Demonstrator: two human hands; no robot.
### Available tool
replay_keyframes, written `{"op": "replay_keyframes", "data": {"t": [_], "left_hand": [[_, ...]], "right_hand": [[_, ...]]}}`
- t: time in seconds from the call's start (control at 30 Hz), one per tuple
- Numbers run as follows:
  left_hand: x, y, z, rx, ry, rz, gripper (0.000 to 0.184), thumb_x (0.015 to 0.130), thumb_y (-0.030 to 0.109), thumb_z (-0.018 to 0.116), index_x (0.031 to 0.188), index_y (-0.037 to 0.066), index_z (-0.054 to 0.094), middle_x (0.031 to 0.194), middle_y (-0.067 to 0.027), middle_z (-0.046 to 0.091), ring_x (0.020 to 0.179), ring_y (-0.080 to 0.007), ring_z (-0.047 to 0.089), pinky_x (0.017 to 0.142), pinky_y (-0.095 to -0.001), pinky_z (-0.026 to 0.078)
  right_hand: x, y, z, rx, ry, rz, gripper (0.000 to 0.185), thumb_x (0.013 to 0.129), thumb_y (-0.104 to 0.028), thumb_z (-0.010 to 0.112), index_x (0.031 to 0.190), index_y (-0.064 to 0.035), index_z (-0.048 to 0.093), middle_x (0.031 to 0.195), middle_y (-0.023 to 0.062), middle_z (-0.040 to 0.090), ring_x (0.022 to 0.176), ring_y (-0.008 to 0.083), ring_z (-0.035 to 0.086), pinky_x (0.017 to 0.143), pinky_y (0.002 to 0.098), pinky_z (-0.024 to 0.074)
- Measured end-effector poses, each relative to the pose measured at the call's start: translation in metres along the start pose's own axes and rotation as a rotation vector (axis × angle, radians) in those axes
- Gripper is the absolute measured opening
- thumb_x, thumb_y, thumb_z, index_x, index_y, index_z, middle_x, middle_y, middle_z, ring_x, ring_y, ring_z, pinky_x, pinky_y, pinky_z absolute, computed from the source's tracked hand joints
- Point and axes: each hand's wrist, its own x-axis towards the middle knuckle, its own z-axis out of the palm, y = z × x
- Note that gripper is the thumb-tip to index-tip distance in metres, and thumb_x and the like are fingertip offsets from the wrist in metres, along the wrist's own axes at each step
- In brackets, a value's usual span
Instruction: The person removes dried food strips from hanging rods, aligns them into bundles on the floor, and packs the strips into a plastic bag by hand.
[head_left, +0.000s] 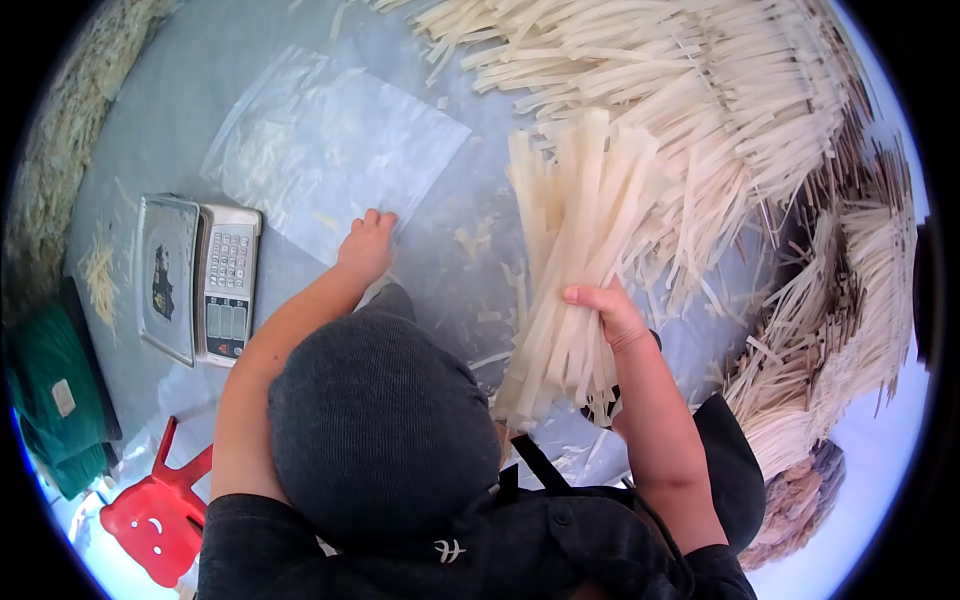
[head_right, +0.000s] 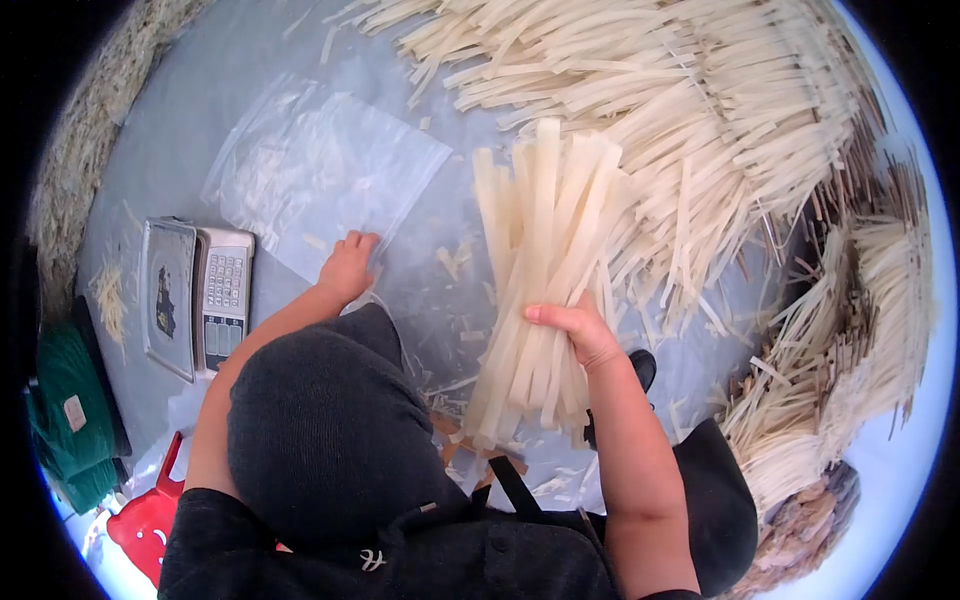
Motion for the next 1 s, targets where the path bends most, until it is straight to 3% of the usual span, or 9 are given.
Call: {"op": "replay_keyframes", "data": {"t": [0.1, 0.17, 0.27, 0.5, 0.7, 0.77, 0.9, 0.97, 1.0], "left_hand": [[0.014, -0.019, 0.013, -0.044, 0.046, -0.047, 0.040, 0.080, 0.012, 0.063, 0.120, 0.014, 0.057, 0.115, -0.0129, 0.056, 0.102, -0.0330, 0.059, 0.087, -0.0412, 0.051], [0.019, -0.037, 0.022, -0.316, 0.071, -0.087, 0.021, 0.082, 0.014, 0.064, 0.103, 0.011, 0.065, 0.099, -0.0125, 0.065, 0.091, -0.0294, 0.064, 0.082, -0.0393, 0.051], [0.012, -0.040, 0.021, -0.634, 0.152, -0.200, 0.013, 0.084, 0.019, 0.067, 0.090, 0.007, 0.067, 0.084, -0.0097, 0.068, 0.083, -0.0219, 0.065, 0.075, -0.0353, 0.051], [0.006, -0.040, 0.026, -0.998, 0.253, -0.280, 0.022, 0.087, 0.026, 0.071, 0.089, 0.005, 0.065, 0.080, 0.0002, 0.064, 0.075, -0.0086, 0.057, 0.070, -0.0253, 0.047], [0.007, -0.024, 0.004, -1.201, 0.436, -0.247, 0.019, 0.092, 0.022, 0.067, 0.103, 0.007, 0.070, 0.080, 0.0033, 0.062, 0.075, -0.0051, 0.054, 0.069, -0.0216, 0.045], [0.005, -0.015, -0.015, -1.381, 0.520, -0.380, 0.022, 0.094, 0.021, 0.065, 0.111, 0.009, 0.070, 0.088, 0.0036, 0.062, 0.074, -0.0039, 0.052, 0.068, -0.0196, 0.044], [-0.002, -0.007, -0.036, -1.363, 0.606, -0.268, 0.020, 0.094, 0.018, 0.064, 0.111, 0.009, 0.071, 0.094, 0.0036, 0.059, 0.074, -0.0038, 0.051, 0.065, -0.0190, 0.043], [-0.012, 0.000, -0.049, -1.048, 0.716, -0.043, 0.018, 0.093, 0.013, 0.065, 0.109, 0.008, 0.072, 0.094, 0.0020, 0.056, 0.078, -0.0055, 0.053, 0.065, -0.0207, 0.044], [-0.017, 0.003, -0.056, -1.050, 0.716, -0.042, 0.018, 0.093, 0.013, 0.065, 0.109, 0.008, 0.072, 0.094, 0.0020, 0.056, 0.078, -0.0055, 0.053, 0.065, -0.0207, 0.044]], "right_hand": [[0.016, 0.000, 0.004, 0.006, -0.027, 0.019, 0.081, 0.068, -0.011, 0.079, 0.137, 0.0023, 0.040, 0.121, 0.0152, 0.059, 0.110, 0.0261, 0.059, 0.095, 0.0368, 0.0480], [0.024, -0.003, 0.010, -0.015, -0.047, 0.077, 0.077, 0.068, -0.011, 0.079, 0.135, 0.0030, 0.043, 0.120, 0.0150, 0.060, 0.109, 0.0248, 0.059, 0.095, 0.0355, 0.0472], [0.036, -0.005, 0.019, -0.070, -0.090, 0.084, 0.073, 0.069, -0.012, 0.080, 0.133, 0.0023, 0.048, 0.119, 0.0134, 0.062, 0.109, 0.0234, 0.059, 0.095, 0.0353, 0.0468], [0.066, 0.013, 0.048, -0.265, -0.280, 0.128, 0.071, 0.069, -0.014, 0.082, 0.132, -0.0003, 0.051, 0.122, 0.0108, 0.062, 0.112, 0.0217, 0.059, 0.096, 0.0345, 0.0463], [0.102, 0.039, 0.070, -0.462, -0.366, 0.087, 0.090, 0.061, -0.023, 0.084, 0.139, -0.0025, 0.044, 0.126, 0.0159, 0.060, 0.117, 0.0281, 0.057, 0.100, 0.0368, 0.0436], [0.108, 0.042, 0.073, -0.686, -0.268, 0.087, 0.100, 0.055, -0.027, 0.083, 0.142, -0.0033, 0.040, 0.127, 0.0190, 0.059, 0.118, 0.0317, 0.057, 0.102, 0.0377, 0.0429], [0.111, 0.055, 0.071, -0.925, -0.215, 0.086, 0.102, 0.054, -0.029, 0.082, 0.143, -0.0054, 0.038, 0.125, 0.0213, 0.060, 0.116, 0.0338, 0.058, 0.100, 0.0379, 0.0446], [0.110, 0.057, 0.072, -1.068, -0.185, 0.064, 0.104, 0.055, -0.032, 0.080, 0.145, -0.0085, 0.034, 0.119, 0.0230, 0.062, 0.111, 0.0360, 0.061, 0.096, 0.0385, 0.0472], [0.108, 0.055, 0.075, -1.069, -0.184, 0.064, 0.104, 0.055, -0.032, 0.080, 0.145, -0.0085, 0.034, 0.119, 0.0230, 0.062, 0.111, 0.0360, 0.061, 0.096, 0.0385, 0.0472]]}}
